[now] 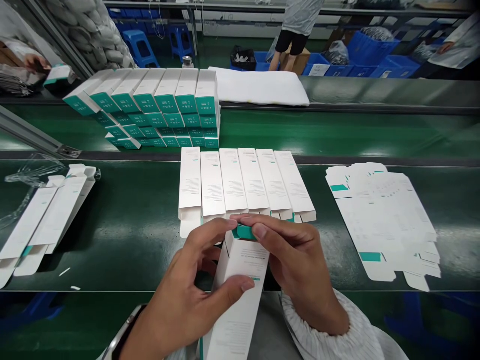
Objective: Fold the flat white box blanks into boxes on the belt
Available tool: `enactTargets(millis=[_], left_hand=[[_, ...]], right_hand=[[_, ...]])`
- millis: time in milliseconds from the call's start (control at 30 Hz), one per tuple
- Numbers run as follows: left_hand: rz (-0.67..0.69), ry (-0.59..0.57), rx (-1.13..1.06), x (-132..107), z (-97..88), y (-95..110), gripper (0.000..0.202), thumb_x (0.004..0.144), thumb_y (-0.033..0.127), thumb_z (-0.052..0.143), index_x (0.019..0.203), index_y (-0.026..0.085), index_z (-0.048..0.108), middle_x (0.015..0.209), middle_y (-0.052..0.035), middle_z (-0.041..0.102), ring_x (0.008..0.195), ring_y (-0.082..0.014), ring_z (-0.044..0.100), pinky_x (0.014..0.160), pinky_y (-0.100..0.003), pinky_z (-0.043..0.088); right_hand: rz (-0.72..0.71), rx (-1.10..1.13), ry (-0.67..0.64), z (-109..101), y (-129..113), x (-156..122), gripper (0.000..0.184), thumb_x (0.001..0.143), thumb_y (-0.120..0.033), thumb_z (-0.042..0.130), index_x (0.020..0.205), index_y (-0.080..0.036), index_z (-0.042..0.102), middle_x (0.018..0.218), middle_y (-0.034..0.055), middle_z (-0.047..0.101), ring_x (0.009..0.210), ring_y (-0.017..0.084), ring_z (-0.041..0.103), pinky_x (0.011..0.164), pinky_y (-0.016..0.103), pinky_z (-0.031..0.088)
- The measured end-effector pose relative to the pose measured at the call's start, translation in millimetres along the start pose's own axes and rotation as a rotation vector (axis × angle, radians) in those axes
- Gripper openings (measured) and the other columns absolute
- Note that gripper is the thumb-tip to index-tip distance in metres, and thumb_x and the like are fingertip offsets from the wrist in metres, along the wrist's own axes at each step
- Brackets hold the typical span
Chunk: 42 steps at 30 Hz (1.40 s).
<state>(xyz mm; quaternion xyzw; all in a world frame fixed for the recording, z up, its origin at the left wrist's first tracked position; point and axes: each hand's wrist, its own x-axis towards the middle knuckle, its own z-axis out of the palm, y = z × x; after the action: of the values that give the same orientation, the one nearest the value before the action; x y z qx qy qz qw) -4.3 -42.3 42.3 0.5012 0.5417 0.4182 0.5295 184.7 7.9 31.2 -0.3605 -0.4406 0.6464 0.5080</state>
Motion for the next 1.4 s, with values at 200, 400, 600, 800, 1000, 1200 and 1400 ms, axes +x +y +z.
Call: enactTargets(millis=[200, 400, 600, 800, 1000, 1200, 1400], left_hand=[[0.108, -0.046, -0.026, 5.2, -0.1, -2.3, 0.046, 0.105, 0.032, 0.083, 0.143, 0.053, 0.068, 0.141, 0.0054, 0.077, 0.092, -0.0118, 0.082, 0.079, -0.02, 0.069], [0.197, 0.032, -0.01, 4.6, 1.9, -5.1, 0.038, 0.104, 0.026, 0.083, 0.133, 0.048, 0.073, 0.122, 0.0054, 0.08, 0.078, -0.0083, 0.079, 0.063, -0.012, 0.063], [0.186, 0.255, -0.094, 13.9, -2.8, 0.8, 0.035, 0.104, 0.033, 0.084, 0.131, 0.039, 0.063, 0.116, 0.0034, 0.084, 0.087, -0.0162, 0.086, 0.061, -0.016, 0.066], [0.226, 0.322, -0.227, 17.4, 8.2, -3.8, 0.082, 0.093, 0.047, 0.095, 0.16, 0.046, 0.049, 0.174, -0.0048, 0.06, 0.157, -0.0306, 0.062, 0.12, -0.036, 0.064], [0.177, 0.439, -0.146, 36.2, -14.2, -3.5, 0.06, 0.102, 0.042, 0.085, 0.156, 0.034, 0.061, 0.168, -0.0088, 0.066, 0.154, -0.0345, 0.065, 0.123, -0.043, 0.063], [0.137, 0.489, -0.166, 87.6, -54.7, -10.4, 0.074, 0.089, 0.051, 0.096, 0.153, 0.039, 0.062, 0.164, -0.0053, 0.069, 0.164, -0.0374, 0.052, 0.139, -0.064, 0.041], [-0.08, 0.521, -0.169, 96.5, -47.0, -12.7, 0.085, 0.086, 0.053, 0.095, 0.161, 0.047, 0.057, 0.167, -0.0015, 0.067, 0.159, -0.0426, 0.058, 0.134, -0.065, 0.049]], right_hand=[[-0.127, -0.07, -0.145, -5.5, -1.8, 0.8, 0.027, 0.107, -0.02, 0.079, 0.123, -0.038, 0.09, 0.129, 0.0004, 0.088, 0.132, 0.026, 0.08, 0.105, 0.037, 0.072], [-0.352, -0.186, -0.249, -14.7, 5.2, 4.9, 0.048, 0.101, -0.007, 0.082, 0.14, -0.036, 0.083, 0.142, 0.0025, 0.083, 0.139, 0.027, 0.076, 0.112, 0.039, 0.069], [-0.001, 0.016, -0.265, -1.9, 17.6, -12.1, 0.092, 0.094, -0.016, 0.093, 0.168, -0.051, 0.051, 0.171, 0.0034, 0.061, 0.147, 0.028, 0.069, 0.114, 0.042, 0.066], [-0.081, 0.236, -0.002, 31.5, 35.2, -1.2, 0.054, 0.106, -0.027, 0.083, 0.15, -0.046, 0.06, 0.158, 0.0044, 0.071, 0.12, 0.02, 0.081, 0.097, 0.03, 0.07], [-0.32, -0.116, 0.02, 6.5, 7.8, 15.1, 0.033, 0.113, -0.038, 0.07, 0.147, -0.042, 0.07, 0.177, 0.0027, 0.053, 0.167, 0.026, 0.049, 0.133, 0.046, 0.052], [-0.28, -1.296, 0.806, -154.9, -12.3, 23.5, 0.036, 0.108, -0.047, 0.058, 0.134, -0.025, 0.069, 0.157, 0.0161, 0.067, 0.152, 0.036, 0.06, 0.129, 0.06, 0.049], [0.211, -1.499, 0.967, -244.2, 6.8, 9.8, 0.069, 0.086, -0.05, 0.076, 0.136, -0.004, 0.064, 0.154, 0.0427, 0.059, 0.144, 0.067, 0.053, 0.112, 0.085, 0.045]])
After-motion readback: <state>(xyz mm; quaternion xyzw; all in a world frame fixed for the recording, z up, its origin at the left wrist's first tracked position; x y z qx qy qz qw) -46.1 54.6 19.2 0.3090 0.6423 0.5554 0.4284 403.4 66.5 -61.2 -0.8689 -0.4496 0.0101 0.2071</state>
